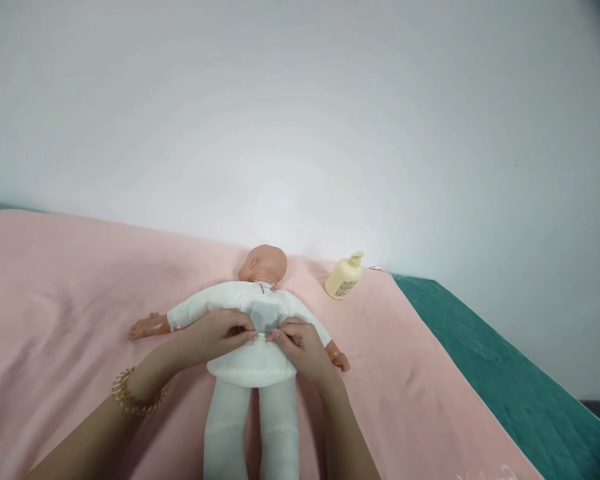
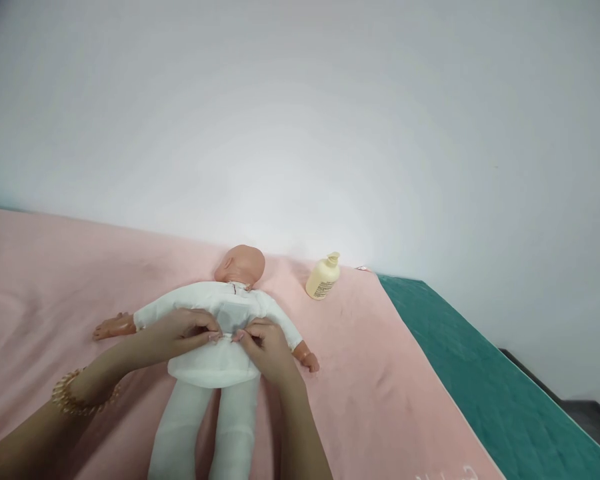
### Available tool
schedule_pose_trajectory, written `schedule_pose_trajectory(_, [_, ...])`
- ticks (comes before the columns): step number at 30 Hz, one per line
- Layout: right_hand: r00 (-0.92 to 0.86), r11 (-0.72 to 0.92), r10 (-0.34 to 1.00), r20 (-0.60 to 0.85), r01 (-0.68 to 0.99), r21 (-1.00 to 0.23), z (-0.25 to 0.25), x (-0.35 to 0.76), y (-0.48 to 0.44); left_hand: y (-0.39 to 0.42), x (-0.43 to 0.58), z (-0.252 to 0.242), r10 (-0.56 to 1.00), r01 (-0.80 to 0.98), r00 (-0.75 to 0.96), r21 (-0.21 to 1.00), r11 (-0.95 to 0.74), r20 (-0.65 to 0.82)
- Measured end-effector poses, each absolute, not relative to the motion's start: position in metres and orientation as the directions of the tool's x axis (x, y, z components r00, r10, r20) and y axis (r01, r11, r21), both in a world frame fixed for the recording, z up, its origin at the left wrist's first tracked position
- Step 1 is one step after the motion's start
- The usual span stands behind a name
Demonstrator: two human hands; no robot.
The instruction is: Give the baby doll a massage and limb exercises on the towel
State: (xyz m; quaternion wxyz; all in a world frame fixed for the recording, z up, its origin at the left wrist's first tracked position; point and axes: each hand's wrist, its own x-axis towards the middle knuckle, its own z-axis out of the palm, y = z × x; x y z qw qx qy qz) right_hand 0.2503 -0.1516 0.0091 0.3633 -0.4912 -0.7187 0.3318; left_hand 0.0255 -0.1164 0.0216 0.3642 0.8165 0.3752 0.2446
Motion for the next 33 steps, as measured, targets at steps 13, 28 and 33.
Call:
schedule_pose_trajectory(13, [0.017,0.161,0.983,0.185,0.420,-0.893,0.035,0.248,-0.135,-0.096,0.026,0.003,0.799,0.267,0.434,0.788,-0.555,0.416])
schedule_pose_trajectory(28, [-0.143,0.368,0.929,0.342,0.472,-0.801,0.000,0.239,-0.097,-0.097,0.038,-0.011,0.786,0.438,0.477,0.668,-0.601,0.395])
schedule_pose_trajectory(33, [-0.085,0.389,0.916,0.392,0.429,-0.816,-0.004,0.239,-0.098,-0.103,0.039,-0.008,0.773,0.432,0.465,0.652,-0.623,0.431])
